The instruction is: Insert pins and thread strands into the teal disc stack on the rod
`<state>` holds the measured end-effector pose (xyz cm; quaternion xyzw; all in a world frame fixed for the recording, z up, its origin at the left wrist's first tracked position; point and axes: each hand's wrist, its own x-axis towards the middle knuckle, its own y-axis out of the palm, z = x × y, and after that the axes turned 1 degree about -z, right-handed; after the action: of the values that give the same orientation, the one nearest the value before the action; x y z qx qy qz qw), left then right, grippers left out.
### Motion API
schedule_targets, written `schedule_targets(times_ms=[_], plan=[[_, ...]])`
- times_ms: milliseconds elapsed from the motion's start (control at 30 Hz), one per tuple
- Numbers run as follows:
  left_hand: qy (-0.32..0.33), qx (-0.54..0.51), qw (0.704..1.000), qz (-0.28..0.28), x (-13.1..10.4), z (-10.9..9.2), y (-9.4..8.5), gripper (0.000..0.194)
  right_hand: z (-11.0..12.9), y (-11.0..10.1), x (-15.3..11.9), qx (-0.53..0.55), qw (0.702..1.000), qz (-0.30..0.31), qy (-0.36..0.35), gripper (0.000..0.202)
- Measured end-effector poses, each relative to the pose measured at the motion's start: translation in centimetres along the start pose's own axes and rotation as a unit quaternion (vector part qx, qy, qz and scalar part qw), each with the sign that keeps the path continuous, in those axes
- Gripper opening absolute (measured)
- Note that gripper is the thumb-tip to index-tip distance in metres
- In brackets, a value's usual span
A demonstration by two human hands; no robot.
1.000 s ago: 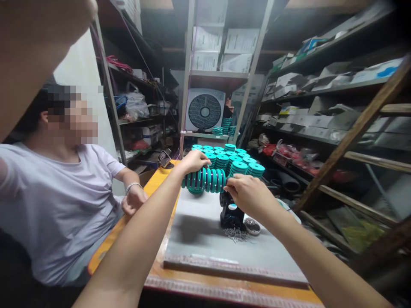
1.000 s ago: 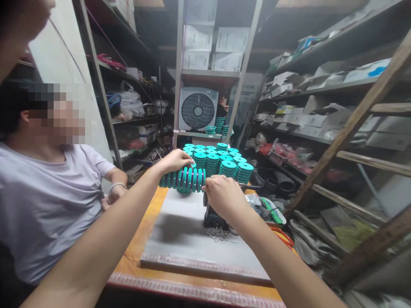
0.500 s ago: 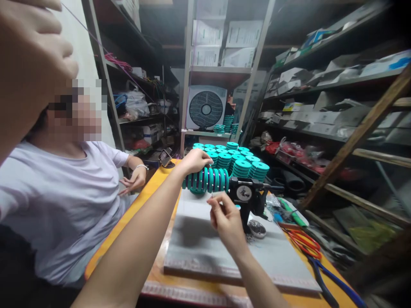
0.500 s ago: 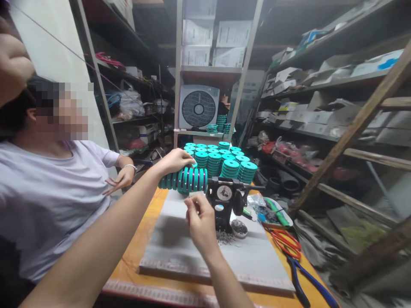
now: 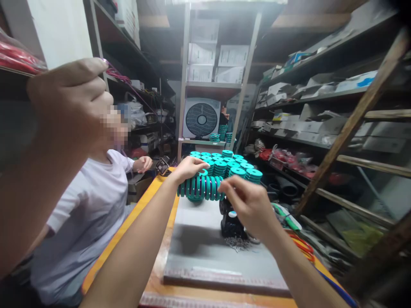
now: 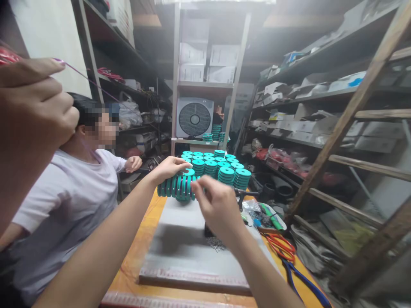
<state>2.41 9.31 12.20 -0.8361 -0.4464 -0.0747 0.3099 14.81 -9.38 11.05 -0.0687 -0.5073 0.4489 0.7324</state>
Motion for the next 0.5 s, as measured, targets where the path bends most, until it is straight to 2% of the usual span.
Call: schedule_targets(times_ms=[33,100,167,233,367,500], plan=[[0.003,0.001,1.0,-0.002,-0.1,0.0,-0.1,0.037,-0.4,-0.2,1.7,-0.039,0.999,-0.02,-0.006,0.027],[0.008,0.007,1.0,-0.009,-0.1,0.2,-0.4,0.039,-1.9,0.6,5.0,-0.053,0.998,0.014,-0.008,0.02],[0.01,0.014,1.0,-0.018,-0.1,0.3,-0.5,0.04,-3.9,2.3,7.6,-0.032,0.998,0.055,-0.007,0.016],[0.01,0.013,1.0,-0.024,0.0,0.4,-0.5,0.04,-5.6,4.3,9.0,-0.004,0.997,0.079,0.004,0.021],[0.01,-0.011,1.0,-0.017,0.0,0.4,-0.4,0.037,-7.2,6.4,9.2,0.055,0.997,0.053,0.028,0.031],[0.008,-0.058,0.998,0.006,0.0,0.3,-0.2,0.035,-6.7,6.1,8.3,0.131,0.991,-0.005,0.032,0.028]])
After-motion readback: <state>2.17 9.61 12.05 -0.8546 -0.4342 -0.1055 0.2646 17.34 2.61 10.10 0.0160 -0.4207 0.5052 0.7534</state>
